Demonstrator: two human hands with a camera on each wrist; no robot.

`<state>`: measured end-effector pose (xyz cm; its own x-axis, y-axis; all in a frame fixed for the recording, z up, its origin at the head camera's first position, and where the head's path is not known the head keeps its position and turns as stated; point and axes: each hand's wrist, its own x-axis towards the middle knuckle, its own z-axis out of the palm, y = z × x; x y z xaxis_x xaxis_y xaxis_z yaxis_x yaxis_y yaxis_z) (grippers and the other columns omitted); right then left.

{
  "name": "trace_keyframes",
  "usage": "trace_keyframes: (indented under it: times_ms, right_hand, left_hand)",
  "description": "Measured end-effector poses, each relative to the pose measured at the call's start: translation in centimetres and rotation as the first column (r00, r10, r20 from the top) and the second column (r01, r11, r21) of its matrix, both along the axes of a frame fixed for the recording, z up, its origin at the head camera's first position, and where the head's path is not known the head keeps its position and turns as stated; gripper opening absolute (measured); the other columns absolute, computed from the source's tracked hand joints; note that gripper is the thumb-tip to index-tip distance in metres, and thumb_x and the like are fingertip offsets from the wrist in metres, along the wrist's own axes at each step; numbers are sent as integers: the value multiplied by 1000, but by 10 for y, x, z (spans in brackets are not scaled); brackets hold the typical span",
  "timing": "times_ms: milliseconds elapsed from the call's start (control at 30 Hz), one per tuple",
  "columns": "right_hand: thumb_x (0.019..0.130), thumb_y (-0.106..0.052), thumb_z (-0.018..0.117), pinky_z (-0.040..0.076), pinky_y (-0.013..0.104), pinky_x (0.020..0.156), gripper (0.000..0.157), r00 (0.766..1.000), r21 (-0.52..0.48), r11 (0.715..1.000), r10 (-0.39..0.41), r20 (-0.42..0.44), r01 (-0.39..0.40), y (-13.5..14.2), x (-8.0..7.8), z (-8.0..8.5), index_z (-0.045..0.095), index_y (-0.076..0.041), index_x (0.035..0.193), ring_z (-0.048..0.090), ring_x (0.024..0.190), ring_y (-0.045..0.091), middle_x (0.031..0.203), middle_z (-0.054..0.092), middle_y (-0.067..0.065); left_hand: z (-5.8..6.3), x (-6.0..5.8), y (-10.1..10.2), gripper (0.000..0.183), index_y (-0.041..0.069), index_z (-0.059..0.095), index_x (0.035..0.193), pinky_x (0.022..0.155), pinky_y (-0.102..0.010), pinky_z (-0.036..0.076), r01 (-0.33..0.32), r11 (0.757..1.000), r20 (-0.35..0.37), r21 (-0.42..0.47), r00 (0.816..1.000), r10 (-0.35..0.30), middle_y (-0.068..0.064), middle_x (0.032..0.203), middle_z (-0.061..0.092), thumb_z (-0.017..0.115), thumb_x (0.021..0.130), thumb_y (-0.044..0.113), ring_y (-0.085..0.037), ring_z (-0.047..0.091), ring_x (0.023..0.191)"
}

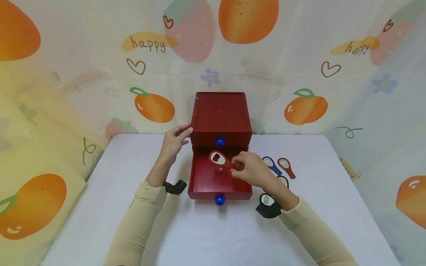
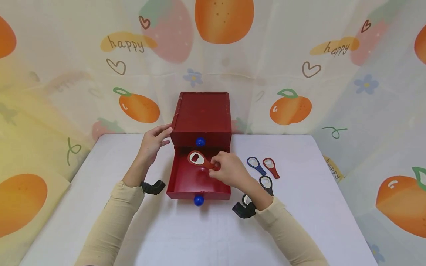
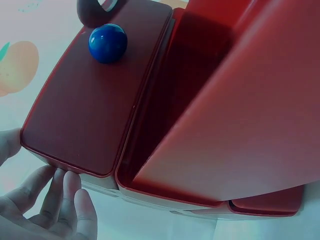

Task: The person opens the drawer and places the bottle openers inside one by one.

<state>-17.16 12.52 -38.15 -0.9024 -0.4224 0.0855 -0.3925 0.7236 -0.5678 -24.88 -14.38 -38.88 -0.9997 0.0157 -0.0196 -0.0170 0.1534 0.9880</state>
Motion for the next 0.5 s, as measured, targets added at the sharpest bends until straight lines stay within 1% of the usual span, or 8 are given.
trace_keyframes:
  times_ms: [267,433,500]
  right_hand:
    - [79,-21,78,50,23,68,21,999,94,994,49,12,-50,-23,1,-9,73,-7,94,54,76,12,84,65,0]
    - [78,-22,79,49,24,68,26,995,145,986,70,73,-81,-33,1,-11,74,-8,100,53,77,12,85,64,0]
    - [77,-22,79,48,26,67,24,991,162,982,85,102,-100,-37,0,-12,74,-9,97,52,76,13,82,62,0]
  left_hand:
    - [1,1,0,46,9,58,134,101,-44,51,-1,1000,-5,0,1000,1,-15,130,61,60,96,35,-21,61,110]
    - [0,1,0,45,9,58,134,100,-43,52,-3,1000,1,0,1000,3,-14,129,62,60,96,35,-22,60,111]
    - [0,0,-1,45,9,58,134,100,-42,52,-4,1000,1,1,1000,4,-14,130,62,60,96,35,-23,60,112]
